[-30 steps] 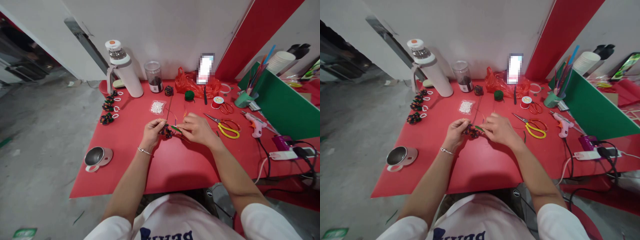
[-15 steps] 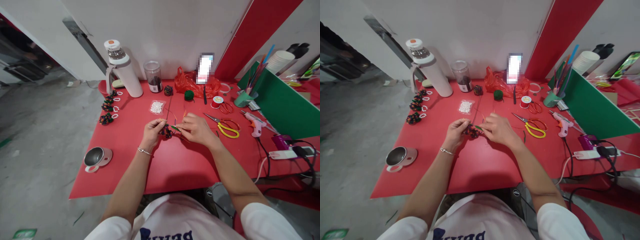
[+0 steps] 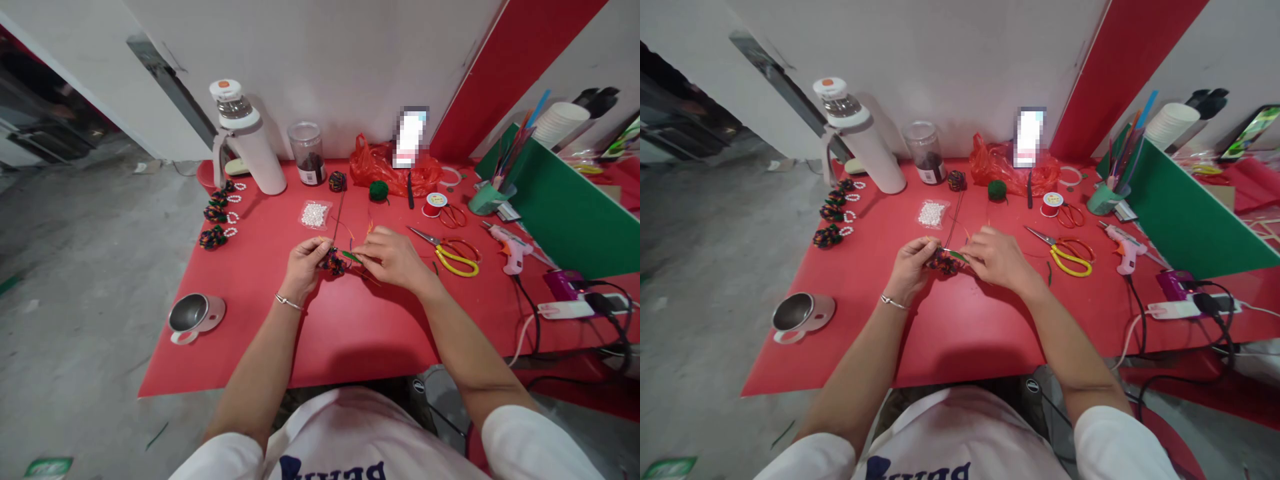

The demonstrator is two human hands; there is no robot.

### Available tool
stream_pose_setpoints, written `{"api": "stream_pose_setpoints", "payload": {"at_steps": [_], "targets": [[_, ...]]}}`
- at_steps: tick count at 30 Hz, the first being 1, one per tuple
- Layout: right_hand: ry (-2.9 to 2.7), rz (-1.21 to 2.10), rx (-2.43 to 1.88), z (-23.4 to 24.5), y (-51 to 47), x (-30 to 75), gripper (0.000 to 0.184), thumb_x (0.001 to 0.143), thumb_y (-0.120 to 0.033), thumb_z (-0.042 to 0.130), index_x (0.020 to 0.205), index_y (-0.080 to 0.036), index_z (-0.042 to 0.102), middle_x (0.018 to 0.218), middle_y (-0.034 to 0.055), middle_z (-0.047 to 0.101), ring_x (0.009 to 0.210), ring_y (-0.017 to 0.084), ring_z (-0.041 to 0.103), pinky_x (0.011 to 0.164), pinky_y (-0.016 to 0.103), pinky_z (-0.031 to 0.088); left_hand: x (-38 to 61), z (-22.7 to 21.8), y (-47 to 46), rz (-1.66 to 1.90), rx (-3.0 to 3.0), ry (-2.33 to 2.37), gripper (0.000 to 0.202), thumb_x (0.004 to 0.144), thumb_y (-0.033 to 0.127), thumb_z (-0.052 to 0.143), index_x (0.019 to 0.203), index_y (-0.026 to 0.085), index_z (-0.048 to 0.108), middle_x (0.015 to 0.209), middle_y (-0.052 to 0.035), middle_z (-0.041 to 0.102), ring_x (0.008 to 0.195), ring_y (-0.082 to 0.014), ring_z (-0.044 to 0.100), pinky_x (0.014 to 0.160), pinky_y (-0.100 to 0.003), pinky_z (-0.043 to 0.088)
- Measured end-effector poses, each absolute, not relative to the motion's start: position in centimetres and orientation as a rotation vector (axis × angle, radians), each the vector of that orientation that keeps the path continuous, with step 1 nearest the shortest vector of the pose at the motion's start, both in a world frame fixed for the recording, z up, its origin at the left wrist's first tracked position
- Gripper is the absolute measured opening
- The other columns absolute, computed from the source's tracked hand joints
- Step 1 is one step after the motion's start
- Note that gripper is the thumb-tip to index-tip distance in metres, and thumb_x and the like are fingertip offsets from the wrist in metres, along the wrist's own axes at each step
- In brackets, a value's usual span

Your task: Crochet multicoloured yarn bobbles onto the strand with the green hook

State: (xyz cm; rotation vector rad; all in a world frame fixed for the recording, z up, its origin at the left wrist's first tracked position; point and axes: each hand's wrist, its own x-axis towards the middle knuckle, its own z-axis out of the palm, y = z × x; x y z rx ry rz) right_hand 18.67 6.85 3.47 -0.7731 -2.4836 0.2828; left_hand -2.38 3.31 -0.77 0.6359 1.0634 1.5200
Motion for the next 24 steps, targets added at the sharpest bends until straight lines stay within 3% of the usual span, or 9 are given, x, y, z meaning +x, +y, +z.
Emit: {"api": "stream_pose_setpoints", "payload": {"at_steps": [19, 24], "targets": [[-2.489, 0.253, -0.766, 3.6, 6.62, 18.52, 0.029, 0.101, -0.025, 0.05, 0.095, -0.021, 0.078, 0.078, 0.0059, 0.068, 0.079, 0.019, 0.053, 0.069, 0.034, 0.037, -2.18, -0.66, 3.31, 1.537, 0.627, 1.066, 0.032, 0.052, 0.033, 0.095, 0.072, 0.016, 0.078, 0.066, -0.001, 0.069, 0.051, -0.0065, 0.051, 0.049, -0.02, 0.038], [-2.465, 0.271, -0.752, 3.49, 6.74, 18.49, 0.027, 0.101, -0.025, 0.052, 0.095, -0.021, 0.077, 0.079, 0.0057, 0.069, 0.079, 0.019, 0.053, 0.07, 0.033, 0.038, -2.09, -0.18, 3.26, 1.523, 0.592, 1.063, 0.038, 0.045, 0.037, 0.098, 0.07, 0.016, 0.078, 0.062, 0.0006, 0.068, 0.047, -0.0043, 0.047, 0.047, -0.018, 0.036]]}}
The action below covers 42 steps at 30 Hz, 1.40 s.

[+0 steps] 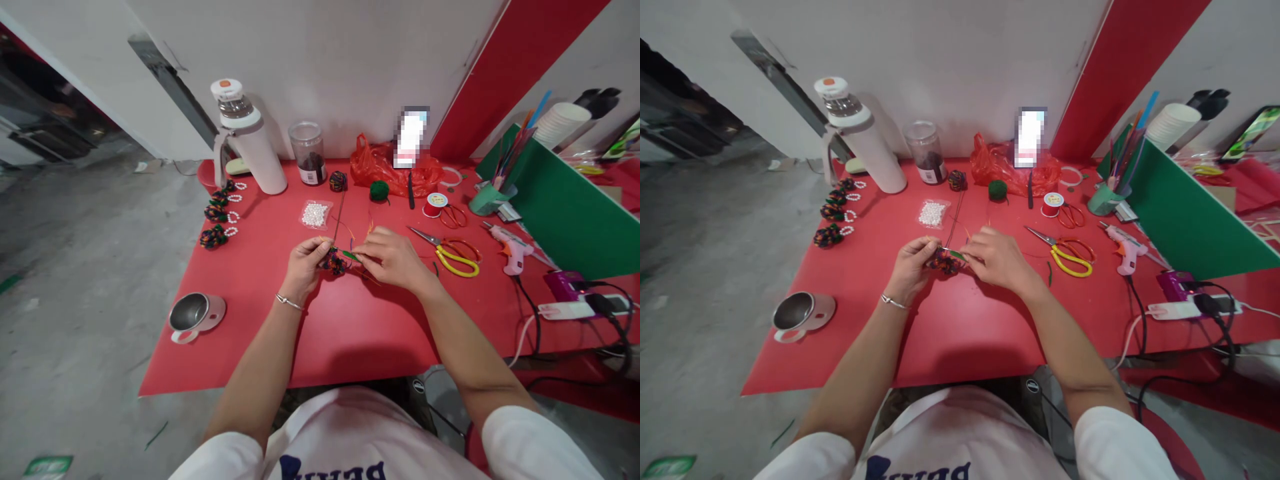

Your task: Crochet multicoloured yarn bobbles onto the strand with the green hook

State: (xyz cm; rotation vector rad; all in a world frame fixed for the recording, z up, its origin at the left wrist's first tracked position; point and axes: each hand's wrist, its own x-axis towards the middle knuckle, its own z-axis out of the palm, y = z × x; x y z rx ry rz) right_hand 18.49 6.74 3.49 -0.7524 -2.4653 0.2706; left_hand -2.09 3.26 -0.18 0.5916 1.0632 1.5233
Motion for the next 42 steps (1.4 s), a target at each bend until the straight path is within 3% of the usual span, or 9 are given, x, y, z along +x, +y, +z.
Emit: {"api": "stream_pose_setpoints", "payload": {"at_steps": [10, 16, 20, 23, 28, 33, 36, 39, 42], "targets": [[-2.433, 0.302, -0.716, 3.3, 7.0, 18.4, 0.023, 0.1, -0.023, 0.054, 0.095, -0.021, 0.076, 0.08, 0.0048, 0.071, 0.078, 0.019, 0.054, 0.073, 0.032, 0.042, -2.3, -0.5, 3.2, 1.515, 0.608, 1.022, 0.036, 0.051, 0.036, 0.097, 0.073, 0.015, 0.077, 0.061, 0.001, 0.065, 0.045, -0.0026, 0.04, 0.046, -0.018, 0.031], [-2.326, 0.439, -0.775, 2.3, 7.3, 17.8, 0.02, 0.099, -0.026, 0.057, 0.094, -0.02, 0.075, 0.083, 0.0044, 0.07, 0.079, 0.017, 0.058, 0.077, 0.031, 0.045, -2.2, -0.5, 3.2, 1.489, 0.61, 1.013, 0.038, 0.051, 0.038, 0.097, 0.074, 0.015, 0.077, 0.061, 0.0003, 0.065, 0.047, -0.0042, 0.044, 0.043, -0.017, 0.029], [-2.263, 0.467, -0.855, 1.9, 7.2, 17.4, 0.02, 0.099, -0.028, 0.057, 0.093, -0.021, 0.076, 0.08, 0.0036, 0.066, 0.077, 0.016, 0.058, 0.074, 0.03, 0.045, -1.9, -0.5, 3.1, 1.433, 0.664, 0.971, 0.037, 0.059, 0.041, 0.093, 0.079, 0.014, 0.078, 0.071, -0.0034, 0.071, 0.043, -0.002, 0.038, 0.038, -0.017, 0.021], [-2.259, 0.453, -0.902, 1.7, 7.0, 17.3, 0.02, 0.099, -0.026, 0.057, 0.095, -0.022, 0.075, 0.081, 0.0032, 0.065, 0.076, 0.016, 0.058, 0.072, 0.029, 0.044, -1.6, -0.8, 3.1, 1.445, 0.64, 0.935, 0.035, 0.06, 0.038, 0.093, 0.081, 0.016, 0.076, 0.074, -0.0035, 0.073, 0.041, -0.0008, 0.036, 0.038, -0.016, 0.024], [-2.275, 0.373, -0.942, 1.7, 7.0, 17.4, 0.019, 0.099, -0.027, 0.056, 0.097, -0.022, 0.074, 0.084, 0.0036, 0.066, 0.079, 0.017, 0.059, 0.073, 0.03, 0.044, -1.1, -1.2, 3.1, 1.498, 0.573, 0.918, 0.039, 0.056, 0.026, 0.095, 0.091, 0.018, 0.078, 0.072, 0.0005, 0.069, 0.042, -0.0005, 0.039, 0.037, -0.015, 0.024], [-2.297, 0.337, -0.983, 1.8, 6.8, 17.4, 0.022, 0.1, -0.029, 0.053, 0.097, -0.023, 0.075, 0.087, 0.0049, 0.068, 0.083, 0.018, 0.061, 0.075, 0.03, 0.044, -0.7, -1.1, 3.0, 1.505, 0.537, 0.938, 0.049, 0.061, 0.025, 0.093, 0.107, 0.021, 0.078, 0.075, 0.0002, 0.07, 0.046, -0.0021, 0.042, 0.037, -0.015, 0.022], [-2.292, 0.395, -1.01, 1.8, 6.7, 17.3, 0.022, 0.099, -0.028, 0.054, 0.097, -0.023, 0.075, 0.085, 0.0042, 0.068, 0.079, 0.017, 0.062, 0.072, 0.03, 0.044, -0.6, -1.2, 2.9, 1.519, 0.607, 0.954, 0.052, 0.063, 0.024, 0.091, 0.112, 0.022, 0.077, 0.077, 0.0006, 0.07, 0.051, -0.0043, 0.05, 0.042, -0.016, 0.031], [-2.301, 0.472, -0.987, 1.8, 6.7, 17.2, 0.022, 0.097, -0.027, 0.055, 0.096, -0.022, 0.076, 0.083, 0.0036, 0.068, 0.076, 0.016, 0.061, 0.071, 0.028, 0.043, -0.6, -1.5, 2.9, 1.513, 0.736, 0.981, 0.05, 0.066, 0.024, 0.089, 0.114, 0.022, 0.077, 0.082, -0.0004, 0.072, 0.064, -0.0091, 0.062, 0.058, -0.021, 0.048], [-2.292, 0.506, -0.972, 1.7, 6.7, 17.1, 0.021, 0.096, -0.025, 0.056, 0.096, -0.021, 0.077, 0.082, 0.0035, 0.068, 0.075, 0.015, 0.061, 0.071, 0.028, 0.043, -0.8, -1.7, 2.8, 1.51, 0.892, 1.042, 0.048, 0.07, 0.023, 0.084, 0.118, 0.022, 0.076, 0.084, -0.0004, 0.073, 0.073, -0.011, 0.065, 0.072, -0.026, 0.052]]}}
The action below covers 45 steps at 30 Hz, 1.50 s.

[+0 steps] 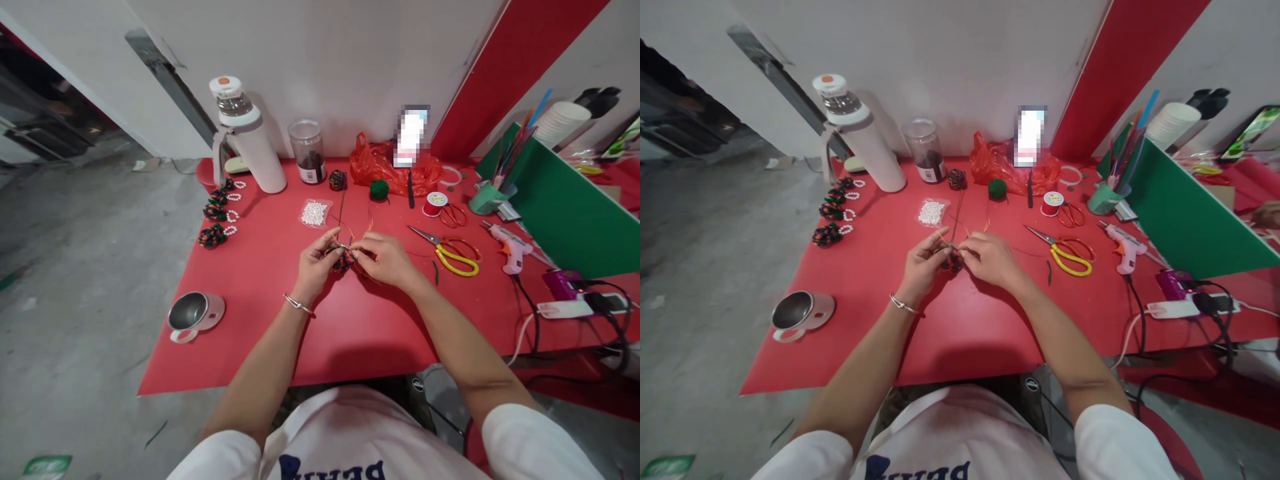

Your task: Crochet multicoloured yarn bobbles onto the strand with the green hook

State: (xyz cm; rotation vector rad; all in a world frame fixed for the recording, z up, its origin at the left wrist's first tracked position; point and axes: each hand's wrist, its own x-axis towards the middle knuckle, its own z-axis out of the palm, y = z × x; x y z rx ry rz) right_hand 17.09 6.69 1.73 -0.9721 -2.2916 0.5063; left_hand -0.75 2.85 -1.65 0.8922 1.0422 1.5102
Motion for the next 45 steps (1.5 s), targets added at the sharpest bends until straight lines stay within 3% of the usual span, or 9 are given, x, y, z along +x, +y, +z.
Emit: {"api": "stream_pose_setpoints", "payload": {"at_steps": [5, 9, 12, 17, 24, 32, 38, 45], "targets": [[-2.245, 0.519, -1.032, 1.6, 6.6, 16.7, 0.021, 0.094, -0.023, 0.056, 0.094, -0.02, 0.076, 0.082, 0.004, 0.068, 0.074, 0.015, 0.06, 0.069, 0.028, 0.043, -0.5, -1.5, 2.7, 1.547, 1.056, 1.171, 0.048, 0.074, 0.02, 0.08, 0.122, 0.023, 0.074, 0.083, 0.0017, 0.072, 0.073, -0.0096, 0.062, 0.074, -0.025, 0.051], [-2.208, 0.536, -1.043, 1.3, 6.4, 16.4, 0.022, 0.096, -0.023, 0.053, 0.096, -0.02, 0.075, 0.087, 0.0047, 0.069, 0.078, 0.016, 0.062, 0.072, 0.028, 0.045, 0.0, -1.3, 2.6, 1.539, 0.924, 1.143, 0.053, 0.074, 0.025, 0.081, 0.125, 0.021, 0.068, 0.077, 0.0022, 0.071, 0.064, -0.0091, 0.061, 0.064, -0.022, 0.049], [-2.218, 0.485, -1.051, 1.1, 6.3, 16.3, 0.023, 0.098, -0.024, 0.051, 0.097, -0.021, 0.074, 0.089, 0.0056, 0.069, 0.081, 0.017, 0.062, 0.073, 0.028, 0.045, 0.2, -1.5, 2.7, 1.561, 0.776, 1.091, 0.049, 0.069, 0.03, 0.086, 0.113, 0.02, 0.066, 0.074, 0.0015, 0.071, 0.057, -0.0103, 0.062, 0.056, -0.022, 0.048], [-2.28, 0.274, -1.075, 1.1, 6.1, 16.3, 0.028, 0.102, -0.029, 0.047, 0.1, -0.02, 0.073, 0.092, 0.0075, 0.069, 0.083, 0.018, 0.062, 0.069, 0.029, 0.041, 0.5, -1.9, 2.9, 1.625, 0.725, 1.054, 0.04, 0.066, 0.03, 0.089, 0.094, 0.02, 0.061, 0.073, 0.0019, 0.071, 0.057, -0.0108, 0.063, 0.057, -0.023, 0.05], [-2.343, 0.048, -1.12, 1.4, 6.0, 16.4, 0.027, 0.102, -0.027, 0.047, 0.101, -0.019, 0.073, 0.087, 0.0084, 0.067, 0.077, 0.019, 0.057, 0.059, 0.031, 0.029, 1.1, -1.9, 2.9, 1.684, 0.723, 1.112, 0.024, 0.066, 0.027, 0.088, 0.082, 0.018, 0.072, 0.078, -0.0008, 0.072, 0.066, -0.0096, 0.063, 0.064, -0.023, 0.051], [-2.368, -0.046, -1.129, 1.2, 6.1, 16.6, 0.027, 0.1, -0.022, 0.047, 0.102, -0.02, 0.074, 0.088, 0.0089, 0.065, 0.079, 0.02, 0.055, 0.058, 0.032, 0.027, 1.4, -2.2, 3.0, 1.652, 0.682, 1.171, 0.022, 0.065, 0.023, 0.084, 0.086, 0.018, 0.079, 0.075, -0.0011, 0.072, 0.066, -0.0117, 0.064, 0.063, -0.024, 0.049], [-2.44, 0.032, -1.089, 1.2, 6.4, 16.7, 0.036, 0.1, -0.022, 0.047, 0.129, -0.025, 0.067, 0.088, 0.0076, 0.061, 0.079, 0.02, 0.05, 0.057, 0.032, 0.024, 1.7, -2.2, 2.8, 1.597, 0.723, 1.15, 0.019, 0.065, 0.024, 0.083, 0.082, 0.018, 0.078, 0.073, -0.0001, 0.071, 0.063, -0.0103, 0.061, 0.06, -0.023, 0.048], [-2.441, 0.121, -1.088, 1.5, 6.5, 16.7, 0.034, 0.1, -0.021, 0.045, 0.12, -0.028, 0.072, 0.089, 0.0068, 0.057, 0.078, 0.019, 0.047, 0.058, 0.031, 0.023, 1.8, -2.0, 2.5, 1.552, 0.626, 1.052, 0.029, 0.062, 0.031, 0.089, 0.084, 0.018, 0.076, 0.075, -0.0003, 0.07, 0.061, -0.0099, 0.061, 0.054, -0.022, 0.047]]}}
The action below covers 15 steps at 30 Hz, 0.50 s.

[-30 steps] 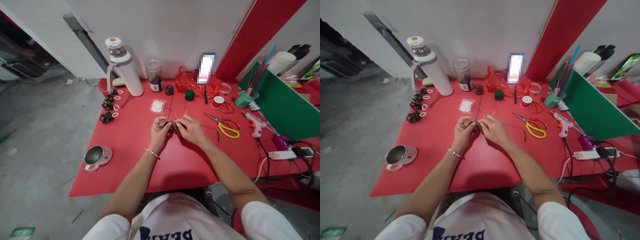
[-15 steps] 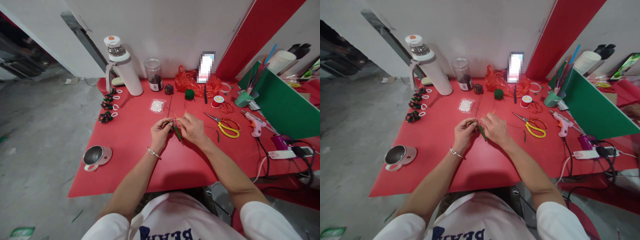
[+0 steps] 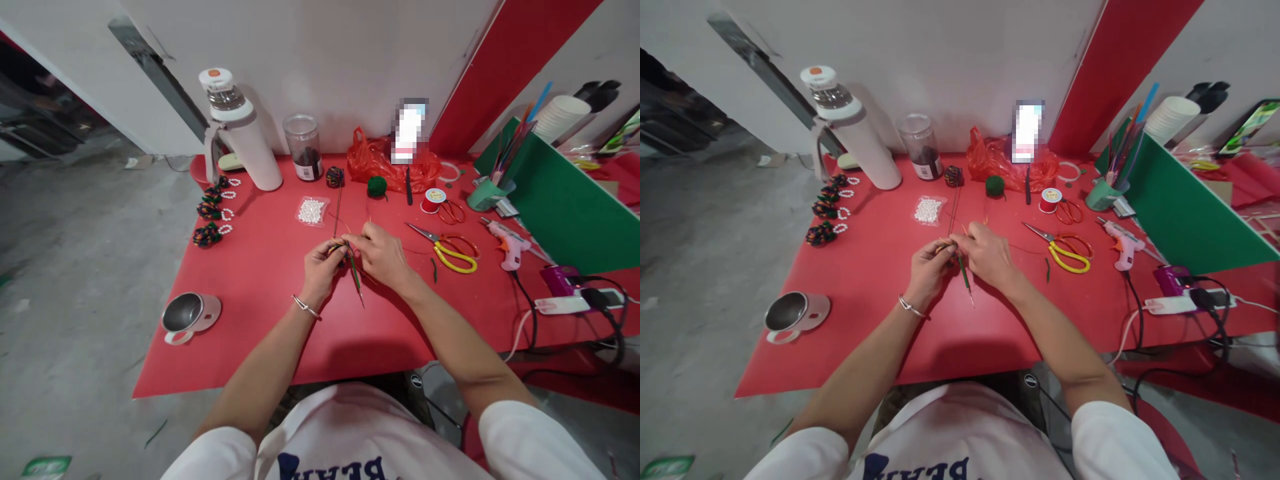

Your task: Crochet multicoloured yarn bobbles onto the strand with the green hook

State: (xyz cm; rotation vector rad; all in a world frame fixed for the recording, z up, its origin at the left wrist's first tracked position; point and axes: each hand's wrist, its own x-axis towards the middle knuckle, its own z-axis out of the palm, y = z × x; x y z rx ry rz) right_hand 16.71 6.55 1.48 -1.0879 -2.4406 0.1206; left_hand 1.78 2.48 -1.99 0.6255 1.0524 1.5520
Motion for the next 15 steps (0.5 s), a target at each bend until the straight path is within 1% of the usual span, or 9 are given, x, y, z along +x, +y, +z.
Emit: {"api": "stream_pose_setpoints", "payload": {"at_steps": [3, 6, 9, 13, 15], "targets": [[-2.43, 0.154, -1.084, 1.53, 6.51, 16.68, 0.033, 0.101, -0.022, 0.045, 0.117, -0.028, 0.073, 0.088, 0.0063, 0.057, 0.078, 0.019, 0.047, 0.058, 0.031, 0.024, 1.84, -1.92, 2.46, 1.537, 0.6, 1.037, 0.033, 0.059, 0.031, 0.092, 0.084, 0.018, 0.075, 0.075, -0.0001, 0.07, 0.061, -0.0098, 0.061, 0.056, -0.022, 0.048], [-2.42, 0.167, -1.086, 1.46, 6.51, 16.66, 0.032, 0.101, -0.024, 0.046, 0.115, -0.028, 0.073, 0.087, 0.0059, 0.057, 0.077, 0.019, 0.046, 0.058, 0.031, 0.024, 1.94, -1.92, 2.5, 1.547, 0.614, 1.048, 0.034, 0.057, 0.03, 0.093, 0.083, 0.017, 0.075, 0.077, -0.0007, 0.071, 0.064, -0.0102, 0.063, 0.061, -0.024, 0.051], [-2.405, 0.148, -1.084, 1.26, 6.51, 16.61, 0.031, 0.1, -0.024, 0.046, 0.115, -0.028, 0.073, 0.086, 0.0059, 0.057, 0.077, 0.019, 0.046, 0.058, 0.031, 0.024, 1.97, -2.08, 2.56, 1.576, 0.608, 1.062, 0.031, 0.059, 0.029, 0.092, 0.083, 0.017, 0.076, 0.077, -0.0006, 0.072, 0.066, -0.0107, 0.065, 0.066, -0.025, 0.053], [-2.406, 0.099, -1.067, 0.93, 6.55, 16.61, 0.033, 0.101, -0.024, 0.045, 0.12, -0.026, 0.072, 0.086, 0.0065, 0.058, 0.078, 0.019, 0.047, 0.059, 0.031, 0.026, 1.85, -2.32, 2.64, 1.544, 0.567, 1.081, 0.03, 0.06, 0.029, 0.091, 0.083, 0.017, 0.077, 0.074, -0.0009, 0.073, 0.064, -0.0115, 0.066, 0.066, -0.026, 0.053], [-2.391, 0.081, -1.065, 0.8, 6.64, 16.7, 0.033, 0.101, -0.025, 0.045, 0.119, -0.025, 0.072, 0.086, 0.0067, 0.058, 0.078, 0.019, 0.048, 0.06, 0.032, 0.027, 1.8, -2.37, 2.67, 1.524, 0.576, 1.087, 0.03, 0.06, 0.031, 0.091, 0.083, 0.017, 0.078, 0.072, -0.0009, 0.072, 0.064, -0.012, 0.066, 0.066, -0.027, 0.054]]}}
